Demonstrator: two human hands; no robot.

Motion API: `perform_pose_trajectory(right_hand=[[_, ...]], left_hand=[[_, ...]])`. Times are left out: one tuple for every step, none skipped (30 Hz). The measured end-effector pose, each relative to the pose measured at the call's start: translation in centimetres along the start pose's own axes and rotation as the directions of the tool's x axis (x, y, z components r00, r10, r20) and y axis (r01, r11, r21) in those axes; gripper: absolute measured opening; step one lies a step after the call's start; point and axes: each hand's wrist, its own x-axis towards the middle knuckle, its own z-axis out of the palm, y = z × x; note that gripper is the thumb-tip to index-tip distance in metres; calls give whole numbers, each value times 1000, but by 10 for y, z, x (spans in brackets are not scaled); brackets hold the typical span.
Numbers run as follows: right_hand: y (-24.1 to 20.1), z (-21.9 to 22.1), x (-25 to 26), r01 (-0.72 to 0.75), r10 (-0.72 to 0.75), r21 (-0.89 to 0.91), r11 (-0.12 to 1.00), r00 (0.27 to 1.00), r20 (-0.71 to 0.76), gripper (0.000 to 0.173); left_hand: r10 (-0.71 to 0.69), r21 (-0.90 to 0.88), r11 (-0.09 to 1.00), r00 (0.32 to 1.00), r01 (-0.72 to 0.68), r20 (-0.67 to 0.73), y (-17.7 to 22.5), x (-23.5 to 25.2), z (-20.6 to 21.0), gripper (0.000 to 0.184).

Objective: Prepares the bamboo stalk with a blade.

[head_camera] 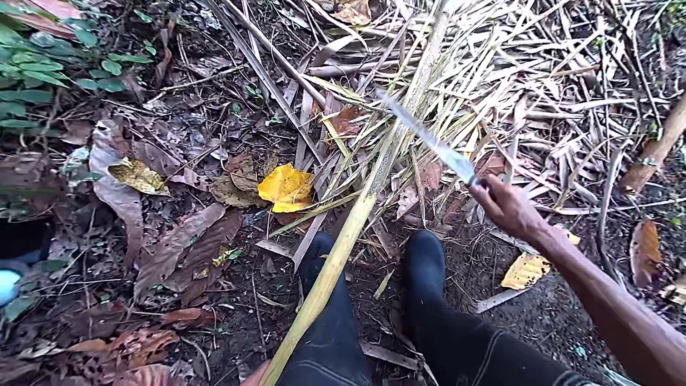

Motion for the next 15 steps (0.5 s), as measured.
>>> perform_pose_trajectory(right_hand=[[-5, 12, -11, 48, -45, -60, 997, 998, 51, 49], [-12, 22, -20, 80, -71, -100, 992, 994, 88, 52], [-21, 33, -29, 97, -85, -111, 989, 990, 114, 55], [-30, 41, -38, 105, -90, -108, 989, 987, 134, 58], [-38, 47, -45, 117, -100, -108, 987, 984, 146, 60], [-45, 52, -53, 139, -119, -112, 984, 979, 165, 61], [-51, 54, -61, 182, -157, -128, 975, 970, 186, 62], [-56, 55, -66, 245, -210, -160, 956, 955, 209, 62], [-60, 54, -69, 314, -268, -199, 928, 936, 228, 62], [-64, 53, -71, 369, -312, -236, 899, 917, 247, 61], [-68, 53, -72, 397, -329, -263, 880, 906, 265, 61], [-70, 53, -72, 390, -319, -280, 877, 909, 268, 60], [-70, 54, -70, 345, -276, -284, 895, 926, 256, 60], [-68, 55, -68, 269, -209, -273, 924, 950, 232, 61], [-65, 54, -65, 190, -139, -257, 948, 969, 205, 61]], left_hand=[[148, -82, 985, 988, -150, -30, -20, 4, 4, 33], [292, -114, 948, 955, -296, -55, -40, 12, 8, 33], [363, -85, 927, 931, -366, -45, -47, 17, 8, 33], [388, -16, 921, 921, -389, -46, -53, 22, 10, 34], [378, 42, 925, 924, -377, -48, -52, 24, 11, 34], [365, 88, 929, 928, -359, -69, -56, 29, 15, 33], [337, 116, 938, 938, -326, -85, -61, 33, 18, 34], [310, 127, 947, 945, -296, -101, -61, 33, 21, 35], [300, 134, 950, 946, -284, -124, -61, 31, 23, 36], [297, 144, 950, 943, -276, -150, -60, 29, 25, 36], [305, 156, 947, 935, -279, -180, -57, 24, 26, 36], [308, 169, 946, 929, -276, -205, -53, 19, 26, 36], [302, 178, 947, 927, -266, -222, -51, 16, 27, 36], [287, 183, 951, 931, -249, -225, -49, 14, 28, 36], [270, 190, 955, 936, -230, -224, -45, 11, 28, 36]])
